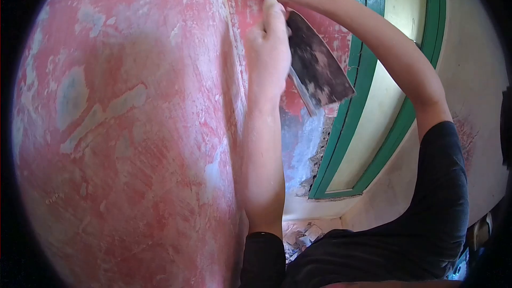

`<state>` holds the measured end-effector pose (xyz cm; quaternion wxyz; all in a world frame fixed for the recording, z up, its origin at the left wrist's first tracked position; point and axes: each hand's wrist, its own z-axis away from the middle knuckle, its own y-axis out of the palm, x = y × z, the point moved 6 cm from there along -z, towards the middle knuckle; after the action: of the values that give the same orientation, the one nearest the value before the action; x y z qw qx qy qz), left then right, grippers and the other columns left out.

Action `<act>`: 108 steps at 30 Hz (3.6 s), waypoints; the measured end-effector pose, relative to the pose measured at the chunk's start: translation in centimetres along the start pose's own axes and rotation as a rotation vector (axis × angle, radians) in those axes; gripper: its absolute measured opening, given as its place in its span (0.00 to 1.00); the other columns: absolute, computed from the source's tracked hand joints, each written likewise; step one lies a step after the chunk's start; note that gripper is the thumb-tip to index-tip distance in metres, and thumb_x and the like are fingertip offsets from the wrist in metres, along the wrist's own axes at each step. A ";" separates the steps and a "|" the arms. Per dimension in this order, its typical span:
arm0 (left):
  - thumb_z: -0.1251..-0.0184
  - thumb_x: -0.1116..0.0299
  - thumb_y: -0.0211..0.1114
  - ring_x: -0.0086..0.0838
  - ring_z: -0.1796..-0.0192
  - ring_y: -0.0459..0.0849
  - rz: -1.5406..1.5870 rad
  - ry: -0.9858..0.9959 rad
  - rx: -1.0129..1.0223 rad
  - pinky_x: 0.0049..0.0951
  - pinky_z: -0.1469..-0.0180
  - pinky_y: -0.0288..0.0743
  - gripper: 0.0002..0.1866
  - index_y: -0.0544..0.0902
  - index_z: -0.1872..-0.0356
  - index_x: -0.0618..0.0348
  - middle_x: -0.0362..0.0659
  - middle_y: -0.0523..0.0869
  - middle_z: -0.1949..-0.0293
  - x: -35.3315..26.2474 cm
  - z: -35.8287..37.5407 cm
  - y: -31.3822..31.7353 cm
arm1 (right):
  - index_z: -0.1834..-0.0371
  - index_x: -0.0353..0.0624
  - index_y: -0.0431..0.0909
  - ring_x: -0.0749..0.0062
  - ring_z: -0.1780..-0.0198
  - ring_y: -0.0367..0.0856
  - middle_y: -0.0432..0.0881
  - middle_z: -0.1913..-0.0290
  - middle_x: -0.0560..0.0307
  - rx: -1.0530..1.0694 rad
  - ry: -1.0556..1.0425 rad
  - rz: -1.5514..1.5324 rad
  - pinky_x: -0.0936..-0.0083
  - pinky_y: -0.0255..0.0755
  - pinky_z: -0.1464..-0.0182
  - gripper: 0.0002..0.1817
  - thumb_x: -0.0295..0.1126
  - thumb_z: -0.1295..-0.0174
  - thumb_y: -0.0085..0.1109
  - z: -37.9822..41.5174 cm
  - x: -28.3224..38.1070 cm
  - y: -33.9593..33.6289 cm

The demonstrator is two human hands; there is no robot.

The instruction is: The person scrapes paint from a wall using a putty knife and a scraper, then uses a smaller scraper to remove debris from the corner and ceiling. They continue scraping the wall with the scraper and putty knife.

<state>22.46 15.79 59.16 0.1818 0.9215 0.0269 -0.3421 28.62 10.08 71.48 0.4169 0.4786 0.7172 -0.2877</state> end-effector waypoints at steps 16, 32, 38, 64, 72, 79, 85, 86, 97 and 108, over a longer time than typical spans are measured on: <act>0.21 0.44 0.58 0.23 0.56 0.76 -0.011 0.037 -0.008 0.29 0.48 0.71 0.30 0.85 0.54 0.69 0.40 0.83 0.58 -1.0 -3.1 -0.3 | 0.67 0.41 0.81 0.60 0.53 0.81 0.82 0.63 0.54 -0.009 0.098 -0.088 0.66 0.74 0.48 0.09 0.32 0.50 0.61 -3.0 -1.1 -0.2; 0.22 0.49 0.62 0.25 0.51 0.76 -0.061 -0.061 -0.006 0.28 0.42 0.71 0.27 0.85 0.51 0.72 0.42 0.84 0.55 -1.1 -1.9 -1.2 | 0.68 0.42 0.83 0.64 0.54 0.86 0.84 0.63 0.57 0.019 0.153 0.030 0.67 0.79 0.51 0.05 0.30 0.45 0.63 -1.0 -0.5 1.2; 0.20 0.40 0.52 0.27 0.58 0.79 -0.103 -0.043 0.011 0.31 0.50 0.73 0.38 0.85 0.50 0.76 0.45 0.85 0.63 -0.8 -1.8 -0.5 | 0.56 0.42 0.79 0.68 0.52 0.84 0.83 0.60 0.59 -0.013 0.165 0.048 0.71 0.77 0.48 0.13 0.32 0.44 0.62 -0.6 -0.2 0.8; 0.23 0.45 0.53 0.39 0.48 0.85 -0.211 0.169 -0.055 0.39 0.42 0.74 0.32 0.86 0.53 0.71 0.54 0.89 0.55 -5.1 -9.2 0.8 | 0.71 0.47 0.86 0.69 0.52 0.84 0.85 0.62 0.63 -0.138 0.177 0.009 0.68 0.78 0.50 0.05 0.34 0.48 0.64 -5.5 -6.7 0.2; 0.24 0.49 0.61 0.30 0.50 0.81 -0.044 0.089 -0.003 0.32 0.45 0.74 0.26 0.84 0.47 0.68 0.45 0.86 0.54 -3.8 -8.4 1.6 | 0.73 0.49 0.86 0.68 0.54 0.86 0.84 0.64 0.62 -0.091 0.162 0.069 0.68 0.80 0.54 0.05 0.34 0.46 0.63 -5.3 -6.5 1.7; 0.23 0.56 0.62 0.25 0.49 0.80 0.118 0.013 0.052 0.29 0.46 0.74 0.20 0.82 0.40 0.61 0.40 0.84 0.50 -6.2 -8.6 1.2 | 0.72 0.50 0.87 0.67 0.55 0.87 0.88 0.66 0.60 -0.060 0.232 0.033 0.66 0.80 0.56 0.06 0.34 0.42 0.61 -6.5 -6.8 0.8; 0.22 0.58 0.62 0.26 0.50 0.82 0.146 0.031 0.054 0.30 0.47 0.76 0.18 0.81 0.43 0.61 0.40 0.85 0.51 -6.9 -12.1 1.9 | 0.72 0.50 0.88 0.68 0.54 0.86 0.88 0.66 0.62 -0.195 0.281 0.025 0.65 0.79 0.54 0.06 0.35 0.43 0.61 -8.4 -9.4 1.3; 0.22 0.58 0.62 0.26 0.52 0.82 0.184 -0.002 0.050 0.30 0.49 0.78 0.16 0.82 0.45 0.60 0.41 0.85 0.53 -7.7 -13.2 2.1 | 0.72 0.50 0.88 0.67 0.53 0.86 0.87 0.66 0.62 -0.188 0.330 0.030 0.65 0.78 0.53 0.07 0.35 0.43 0.61 -9.4 -10.4 1.1; 0.22 0.38 0.56 0.23 0.63 0.71 -0.328 -0.193 -0.028 0.28 0.58 0.67 0.32 0.80 0.66 0.63 0.38 0.77 0.68 1.5 5.5 0.8 | 0.46 0.41 0.80 0.59 0.48 0.78 0.82 0.50 0.55 -0.276 0.403 -0.295 0.64 0.77 0.52 0.20 0.26 0.45 0.60 6.5 2.1 -4.0; 0.19 0.53 0.58 0.41 0.66 0.87 -0.634 -0.366 0.088 0.39 0.62 0.76 0.21 0.82 0.57 0.66 0.56 0.85 0.69 14.2 23.2 -5.1 | 0.58 0.32 0.86 0.55 0.69 0.83 0.85 0.69 0.41 0.324 1.314 -1.660 0.64 0.75 0.62 0.20 0.42 0.26 0.59 25.9 23.5 -8.8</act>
<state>18.02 11.26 32.21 0.0287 0.7977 0.2635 -0.5416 24.24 -3.72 38.49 -0.4456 -0.0480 0.8556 -0.2592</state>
